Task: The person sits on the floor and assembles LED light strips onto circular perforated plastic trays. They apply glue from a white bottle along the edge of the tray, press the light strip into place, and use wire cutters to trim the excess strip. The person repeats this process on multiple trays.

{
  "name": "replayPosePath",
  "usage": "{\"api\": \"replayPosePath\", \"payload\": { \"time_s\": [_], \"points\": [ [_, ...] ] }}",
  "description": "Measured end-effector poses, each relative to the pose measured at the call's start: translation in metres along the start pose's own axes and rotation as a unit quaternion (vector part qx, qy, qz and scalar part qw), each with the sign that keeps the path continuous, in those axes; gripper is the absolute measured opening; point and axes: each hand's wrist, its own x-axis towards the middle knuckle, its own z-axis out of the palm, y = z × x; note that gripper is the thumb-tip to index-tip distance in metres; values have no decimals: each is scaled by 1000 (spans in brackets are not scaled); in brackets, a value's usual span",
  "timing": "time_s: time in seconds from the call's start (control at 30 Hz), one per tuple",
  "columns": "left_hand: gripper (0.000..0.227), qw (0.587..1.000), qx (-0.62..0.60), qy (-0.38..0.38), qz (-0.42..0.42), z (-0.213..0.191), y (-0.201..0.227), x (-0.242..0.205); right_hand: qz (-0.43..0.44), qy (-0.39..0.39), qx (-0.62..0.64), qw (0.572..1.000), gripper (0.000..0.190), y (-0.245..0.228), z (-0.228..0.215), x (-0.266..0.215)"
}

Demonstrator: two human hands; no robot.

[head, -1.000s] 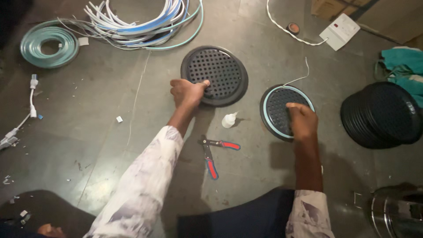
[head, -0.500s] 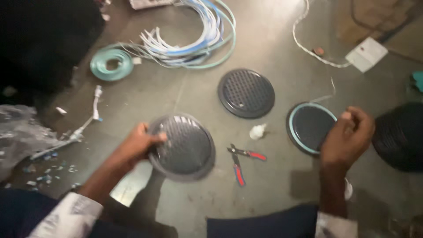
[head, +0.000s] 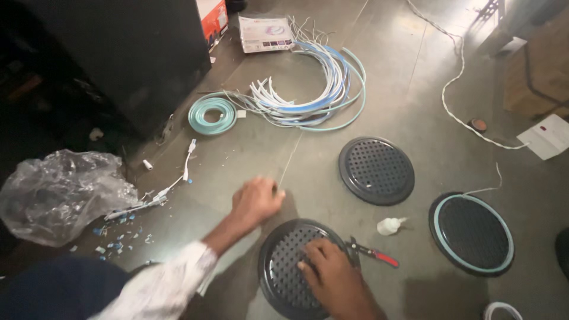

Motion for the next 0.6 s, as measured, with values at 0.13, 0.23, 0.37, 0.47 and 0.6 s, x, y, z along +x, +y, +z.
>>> {"api": "replayPosePath", "payload": {
  "time_s": [0.13, 0.23, 0.37, 0.47, 0.6],
  "points": [
    [20, 987, 58, 110, 104, 2, 3, 95, -64, 42, 10, 997, 30, 34, 33, 9],
    [26, 955, 63, 225, 180, 13, 6, 165, -87, 63, 14, 994, 29, 60, 54, 6],
    [30, 922, 189, 270, 205, 35, 9, 224, -90, 45, 15, 995, 27, 84, 72, 2],
    [14, 912, 239, 276, 188, 42, 10, 240, -115, 60, 3, 991, 30, 90, 74, 6],
    [12, 895, 303, 251, 212, 42, 9, 240, -60, 47, 22, 997, 27, 76, 67, -2]
  ]
}}
